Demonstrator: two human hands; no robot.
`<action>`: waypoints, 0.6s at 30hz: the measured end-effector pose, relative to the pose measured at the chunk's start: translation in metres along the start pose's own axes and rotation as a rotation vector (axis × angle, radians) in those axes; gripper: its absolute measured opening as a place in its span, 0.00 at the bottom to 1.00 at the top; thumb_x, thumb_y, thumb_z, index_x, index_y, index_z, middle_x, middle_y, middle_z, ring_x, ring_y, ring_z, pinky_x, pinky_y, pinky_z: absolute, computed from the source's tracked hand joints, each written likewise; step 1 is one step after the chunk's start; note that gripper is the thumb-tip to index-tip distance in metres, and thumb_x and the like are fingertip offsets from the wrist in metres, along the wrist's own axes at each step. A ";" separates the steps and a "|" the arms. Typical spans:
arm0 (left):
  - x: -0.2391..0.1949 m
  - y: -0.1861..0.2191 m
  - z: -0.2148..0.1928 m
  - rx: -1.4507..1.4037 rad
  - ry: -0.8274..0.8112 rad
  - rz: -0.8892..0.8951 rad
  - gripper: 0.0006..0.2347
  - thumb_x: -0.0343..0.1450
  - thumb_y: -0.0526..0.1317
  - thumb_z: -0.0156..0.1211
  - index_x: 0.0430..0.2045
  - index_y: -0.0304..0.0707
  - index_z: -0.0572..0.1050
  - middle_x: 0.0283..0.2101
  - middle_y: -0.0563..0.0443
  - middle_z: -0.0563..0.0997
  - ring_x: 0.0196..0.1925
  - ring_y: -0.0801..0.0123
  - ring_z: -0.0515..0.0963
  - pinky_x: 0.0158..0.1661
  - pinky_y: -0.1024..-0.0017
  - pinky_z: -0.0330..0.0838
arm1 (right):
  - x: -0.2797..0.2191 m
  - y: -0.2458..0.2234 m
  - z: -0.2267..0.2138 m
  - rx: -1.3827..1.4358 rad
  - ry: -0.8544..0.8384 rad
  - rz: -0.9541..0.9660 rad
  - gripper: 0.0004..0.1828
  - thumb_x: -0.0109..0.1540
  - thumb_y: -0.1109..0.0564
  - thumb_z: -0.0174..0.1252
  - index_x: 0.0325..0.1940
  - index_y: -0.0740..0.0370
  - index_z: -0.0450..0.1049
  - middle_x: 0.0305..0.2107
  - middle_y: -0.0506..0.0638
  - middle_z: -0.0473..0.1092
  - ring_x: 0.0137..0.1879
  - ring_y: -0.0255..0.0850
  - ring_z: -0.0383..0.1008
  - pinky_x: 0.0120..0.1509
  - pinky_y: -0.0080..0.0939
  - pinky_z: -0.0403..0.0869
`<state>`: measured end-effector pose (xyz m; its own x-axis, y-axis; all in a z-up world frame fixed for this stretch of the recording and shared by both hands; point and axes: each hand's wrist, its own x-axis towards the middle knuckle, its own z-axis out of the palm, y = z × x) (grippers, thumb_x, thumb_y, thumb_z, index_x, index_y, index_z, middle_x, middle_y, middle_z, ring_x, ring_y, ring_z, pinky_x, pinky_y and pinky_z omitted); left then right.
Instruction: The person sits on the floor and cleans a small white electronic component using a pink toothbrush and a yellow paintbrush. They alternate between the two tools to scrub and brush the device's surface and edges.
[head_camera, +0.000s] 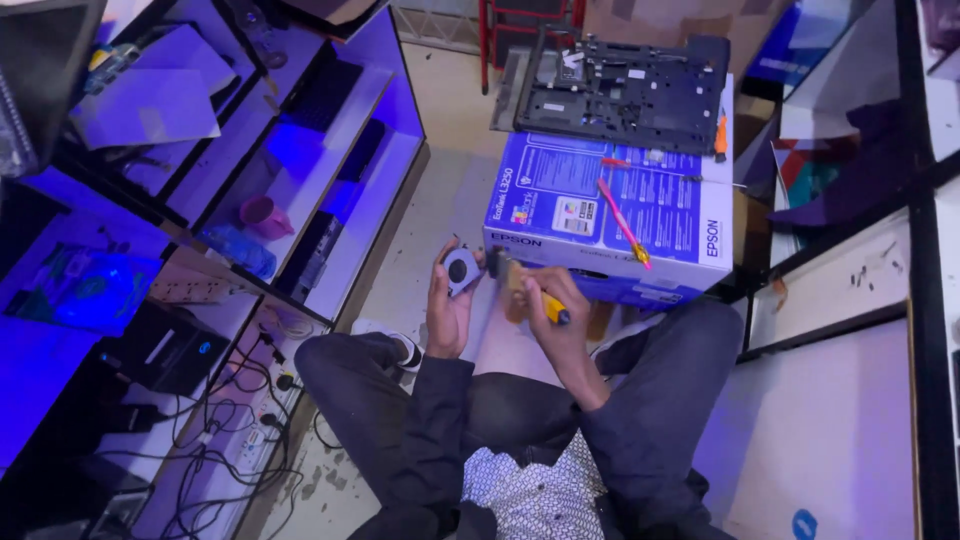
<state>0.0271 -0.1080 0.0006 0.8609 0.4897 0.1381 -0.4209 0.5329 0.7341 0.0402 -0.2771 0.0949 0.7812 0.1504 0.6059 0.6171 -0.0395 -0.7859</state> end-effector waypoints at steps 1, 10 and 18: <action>0.002 0.001 -0.001 -0.002 -0.020 0.004 0.24 0.80 0.53 0.43 0.67 0.36 0.63 0.56 0.33 0.78 0.61 0.53 0.78 0.63 0.57 0.71 | -0.004 0.011 -0.001 -0.003 0.015 -0.014 0.08 0.67 0.64 0.59 0.34 0.66 0.79 0.35 0.60 0.77 0.39 0.56 0.82 0.43 0.46 0.78; 0.009 -0.013 -0.004 -0.060 0.068 -0.070 0.21 0.81 0.51 0.40 0.68 0.44 0.61 0.65 0.43 0.69 0.66 0.56 0.71 0.64 0.55 0.69 | -0.009 0.020 0.009 0.020 0.093 -0.019 0.08 0.66 0.66 0.59 0.33 0.63 0.80 0.35 0.56 0.79 0.41 0.54 0.81 0.47 0.48 0.76; 0.012 -0.018 -0.009 -0.808 0.303 -0.220 0.17 0.76 0.41 0.49 0.53 0.24 0.69 0.59 0.20 0.72 0.66 0.27 0.69 0.67 0.33 0.62 | -0.045 0.022 0.007 0.487 0.116 0.214 0.08 0.68 0.62 0.52 0.42 0.74 0.64 0.46 0.67 0.71 0.35 0.48 0.82 0.38 0.42 0.85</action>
<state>0.0424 -0.1056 -0.0169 0.8816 0.4191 -0.2169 -0.4264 0.9044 0.0145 0.0184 -0.2776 0.0493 0.9071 0.0778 0.4136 0.3492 0.4092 -0.8430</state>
